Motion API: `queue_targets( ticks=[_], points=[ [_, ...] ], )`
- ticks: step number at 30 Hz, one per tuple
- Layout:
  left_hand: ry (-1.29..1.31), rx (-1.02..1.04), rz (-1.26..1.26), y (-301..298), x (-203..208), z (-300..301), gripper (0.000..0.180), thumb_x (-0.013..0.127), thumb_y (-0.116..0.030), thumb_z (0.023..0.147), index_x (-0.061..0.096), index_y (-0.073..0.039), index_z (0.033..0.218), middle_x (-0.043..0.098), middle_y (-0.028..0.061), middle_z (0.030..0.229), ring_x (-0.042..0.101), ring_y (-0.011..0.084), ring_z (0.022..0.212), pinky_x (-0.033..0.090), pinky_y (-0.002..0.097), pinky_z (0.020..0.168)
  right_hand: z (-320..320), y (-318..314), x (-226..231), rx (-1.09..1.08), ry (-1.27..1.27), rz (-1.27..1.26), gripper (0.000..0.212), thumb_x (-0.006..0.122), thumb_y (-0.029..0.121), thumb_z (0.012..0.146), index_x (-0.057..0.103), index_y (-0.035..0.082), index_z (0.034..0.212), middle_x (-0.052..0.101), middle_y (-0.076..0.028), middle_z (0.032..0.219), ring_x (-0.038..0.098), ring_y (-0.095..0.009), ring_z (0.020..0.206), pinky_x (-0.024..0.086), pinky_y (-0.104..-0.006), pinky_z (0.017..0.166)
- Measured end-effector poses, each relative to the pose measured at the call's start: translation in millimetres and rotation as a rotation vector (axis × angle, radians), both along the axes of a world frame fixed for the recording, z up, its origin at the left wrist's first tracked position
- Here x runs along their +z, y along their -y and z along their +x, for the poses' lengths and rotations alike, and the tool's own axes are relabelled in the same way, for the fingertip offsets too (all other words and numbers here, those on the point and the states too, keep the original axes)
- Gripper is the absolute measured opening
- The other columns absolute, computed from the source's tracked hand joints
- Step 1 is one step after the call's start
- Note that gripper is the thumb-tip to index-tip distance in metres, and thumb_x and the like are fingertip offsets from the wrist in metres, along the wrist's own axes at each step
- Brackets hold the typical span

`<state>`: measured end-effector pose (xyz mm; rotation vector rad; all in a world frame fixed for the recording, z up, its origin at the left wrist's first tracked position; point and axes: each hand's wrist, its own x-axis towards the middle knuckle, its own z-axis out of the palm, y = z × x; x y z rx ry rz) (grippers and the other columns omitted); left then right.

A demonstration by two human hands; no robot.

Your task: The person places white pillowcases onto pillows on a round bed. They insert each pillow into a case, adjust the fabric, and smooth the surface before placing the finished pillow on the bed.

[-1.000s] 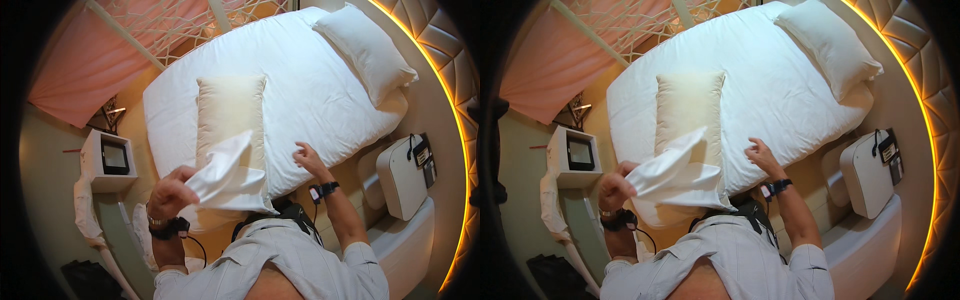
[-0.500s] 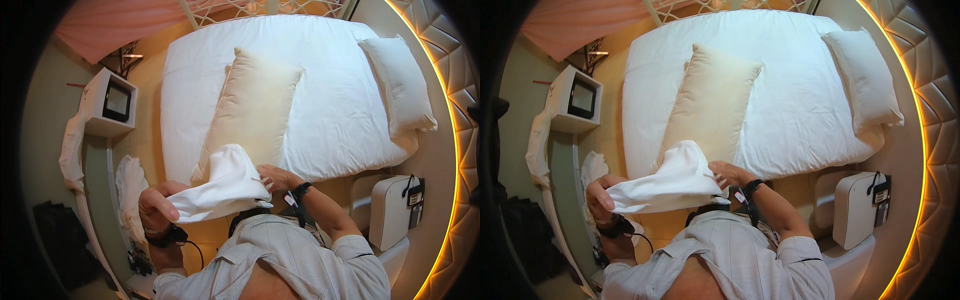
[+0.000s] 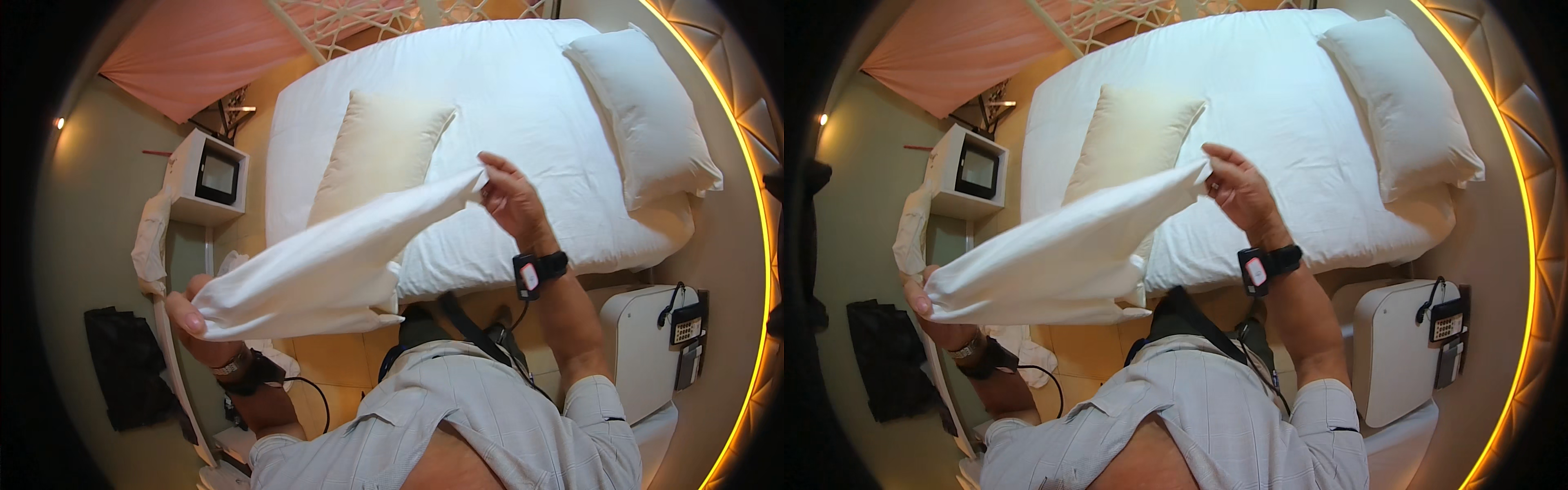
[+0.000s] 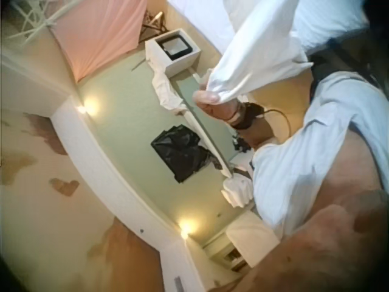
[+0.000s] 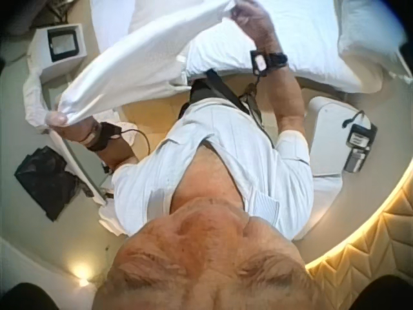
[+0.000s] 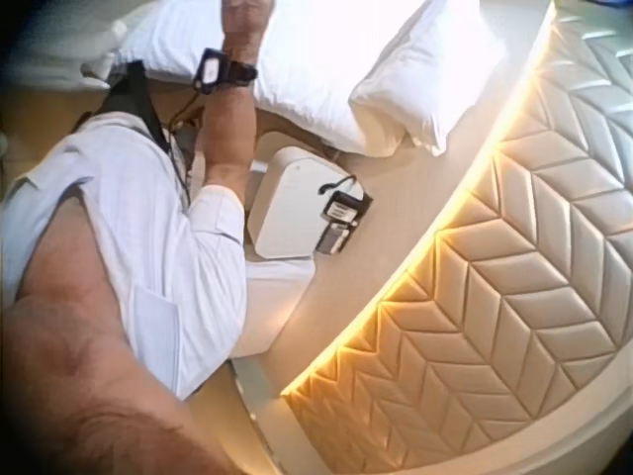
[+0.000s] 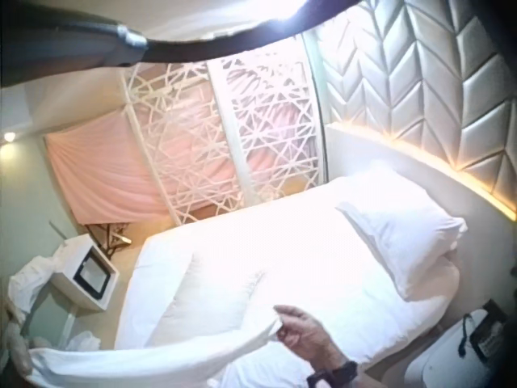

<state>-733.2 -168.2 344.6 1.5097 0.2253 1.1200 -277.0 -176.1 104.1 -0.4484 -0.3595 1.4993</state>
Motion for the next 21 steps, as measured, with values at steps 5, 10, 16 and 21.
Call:
queue_targets(
  ticks=[5, 10, 16, 21],
  points=[
    [-0.043, 0.264, 0.171, 19, 30, 40, 0.006, 0.063, -0.017, 0.108, 0.058, -0.015, 0.105, 0.071, 0.0224, 0.111, 0.071, 0.0310, 0.096, 0.060, 0.0433, 0.085, 89, 46, 99, -0.214, 0.122, 0.292, 0.035, 0.059, 0.009, 0.107, 0.062, -0.001, 0.141, 0.072, -0.010, 0.118, 0.068, -0.016, 0.100, 0.056, -0.0331, 0.095],
    [-0.097, 0.401, 0.233, 15, 29, 68, 0.008, 0.060, -0.015, 0.110, 0.062, -0.010, 0.116, 0.067, 0.0089, 0.107, 0.066, 0.0187, 0.099, 0.055, 0.0347, 0.090, 129, 94, 171, -0.420, 0.596, 0.395, 0.056, 0.059, -0.011, 0.092, 0.058, -0.002, 0.147, 0.067, -0.007, 0.114, 0.062, -0.012, 0.109, 0.049, -0.0275, 0.102],
    [-0.112, 0.419, 0.163, -37, 1, 100, 0.011, 0.060, -0.011, 0.110, 0.065, -0.005, 0.118, 0.060, 0.0007, 0.108, 0.055, 0.0068, 0.093, 0.047, 0.0241, 0.087, 136, 109, 208, -0.871, 0.980, 0.400, 0.064, 0.059, -0.016, 0.093, 0.046, 0.000, 0.154, 0.058, -0.009, 0.128, 0.060, -0.020, 0.124, 0.048, -0.0301, 0.108],
    [-0.107, 0.233, 0.148, -49, -36, 104, 0.005, 0.065, -0.005, 0.104, 0.065, -0.003, 0.108, 0.064, 0.0031, 0.107, 0.059, 0.0117, 0.097, 0.048, 0.0256, 0.089, 112, 122, 228, -1.284, 1.136, 0.283, 0.051, 0.061, -0.012, 0.098, 0.053, -0.001, 0.147, 0.069, -0.012, 0.122, 0.068, -0.020, 0.116, 0.055, -0.0303, 0.100]
  ],
)
